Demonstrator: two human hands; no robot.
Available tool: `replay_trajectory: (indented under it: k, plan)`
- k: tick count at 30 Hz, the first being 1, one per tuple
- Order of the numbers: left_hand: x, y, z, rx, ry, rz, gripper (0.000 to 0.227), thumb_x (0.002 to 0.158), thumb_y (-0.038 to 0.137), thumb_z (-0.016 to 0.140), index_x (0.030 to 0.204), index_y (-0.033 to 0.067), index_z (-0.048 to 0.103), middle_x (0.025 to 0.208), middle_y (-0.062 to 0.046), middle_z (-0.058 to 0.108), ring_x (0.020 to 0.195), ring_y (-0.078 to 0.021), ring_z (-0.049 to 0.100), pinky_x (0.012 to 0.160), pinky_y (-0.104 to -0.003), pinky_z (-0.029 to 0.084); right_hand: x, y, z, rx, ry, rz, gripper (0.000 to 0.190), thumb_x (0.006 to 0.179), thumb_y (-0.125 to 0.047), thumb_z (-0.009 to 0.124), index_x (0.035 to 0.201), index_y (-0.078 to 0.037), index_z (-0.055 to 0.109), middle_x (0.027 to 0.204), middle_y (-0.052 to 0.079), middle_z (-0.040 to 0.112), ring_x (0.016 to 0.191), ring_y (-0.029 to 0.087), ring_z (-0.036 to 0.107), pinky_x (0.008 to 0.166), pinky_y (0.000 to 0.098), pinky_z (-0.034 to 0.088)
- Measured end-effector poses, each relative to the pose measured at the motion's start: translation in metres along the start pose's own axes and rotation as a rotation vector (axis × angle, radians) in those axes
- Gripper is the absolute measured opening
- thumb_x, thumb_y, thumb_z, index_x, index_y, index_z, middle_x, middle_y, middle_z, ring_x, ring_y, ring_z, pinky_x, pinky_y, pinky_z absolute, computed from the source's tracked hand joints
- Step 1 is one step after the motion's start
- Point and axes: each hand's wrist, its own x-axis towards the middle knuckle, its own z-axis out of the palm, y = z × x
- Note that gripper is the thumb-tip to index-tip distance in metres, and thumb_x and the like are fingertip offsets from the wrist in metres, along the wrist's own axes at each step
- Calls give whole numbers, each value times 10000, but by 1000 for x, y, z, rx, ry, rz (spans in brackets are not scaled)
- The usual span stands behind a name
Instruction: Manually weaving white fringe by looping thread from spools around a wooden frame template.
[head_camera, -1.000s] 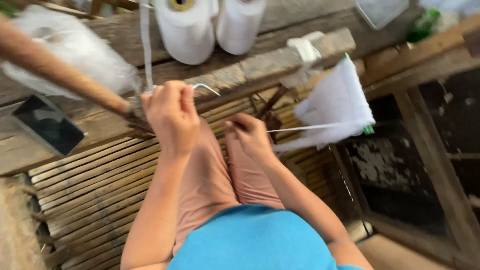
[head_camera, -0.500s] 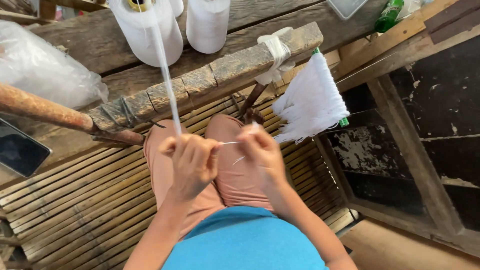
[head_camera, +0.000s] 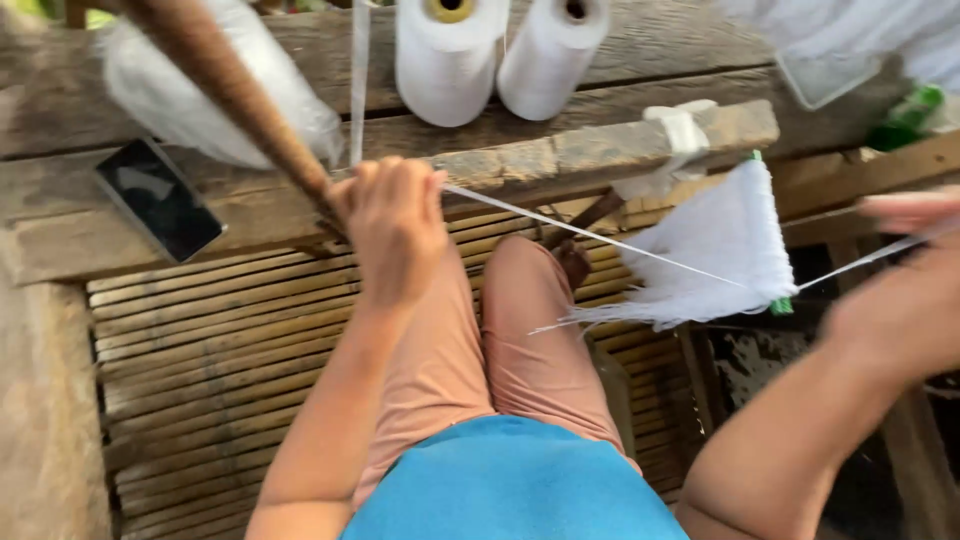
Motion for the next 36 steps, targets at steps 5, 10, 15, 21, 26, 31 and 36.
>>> replay_trajectory:
  k: [5,10,15,21,26,31,36]
  plan:
    - [12,3,33,96,209,67,300,1093,272,514,825,137,502,710,-11,430,690,-230,503,718,-338,376,-135,-39,142,-109,-406,-381,275,933,95,683,922,-152,805,901,16,765,885,249,721,860,319,543]
    - [16,6,27,118,167,54,317,1110,275,467,831,128,500,693,-19,420,669,-236,496,703,-341,403,-142,-43,151,-111,-515,-303,185,960,16,710,998,-148,787,814,27,702,751,281,694,727,363,567]
    - [14,6,29,108,141,46,317,1107,331,497,837,165,516,694,-11,453,692,-230,524,713,-350,412,-165,-20,167,-31,-478,-271,197,901,66,686,932,-120,741,779,94,647,733,389,674,672,452,555]
    - [8,1,35,45,52,59,253,1090,328,630,891,182,574,721,14,520,718,-242,568,745,-375,427,-177,2,165,202,-429,-34,212,853,103,729,921,-94,767,745,92,663,631,222,658,633,340,572]
    - [2,-7,37,-32,97,3,261,1143,259,595,914,150,540,688,-30,462,698,-268,544,751,-340,424,-160,-40,150,241,-465,-26,230,953,26,666,926,-176,771,733,-25,648,651,125,631,709,243,548]
    - [5,-2,33,-127,121,-12,256,1116,238,661,893,140,581,654,-10,439,668,-263,531,765,-331,426,-206,-16,152,424,-766,421,151,890,-6,691,969,-94,785,751,75,722,753,167,668,747,334,548]
    - [-12,41,21,-299,172,-149,252,1087,280,676,890,137,612,691,8,442,663,-241,483,815,-321,426,-201,-97,149,808,-678,670,158,1014,-135,652,1031,-66,794,852,38,719,843,68,626,804,214,515]
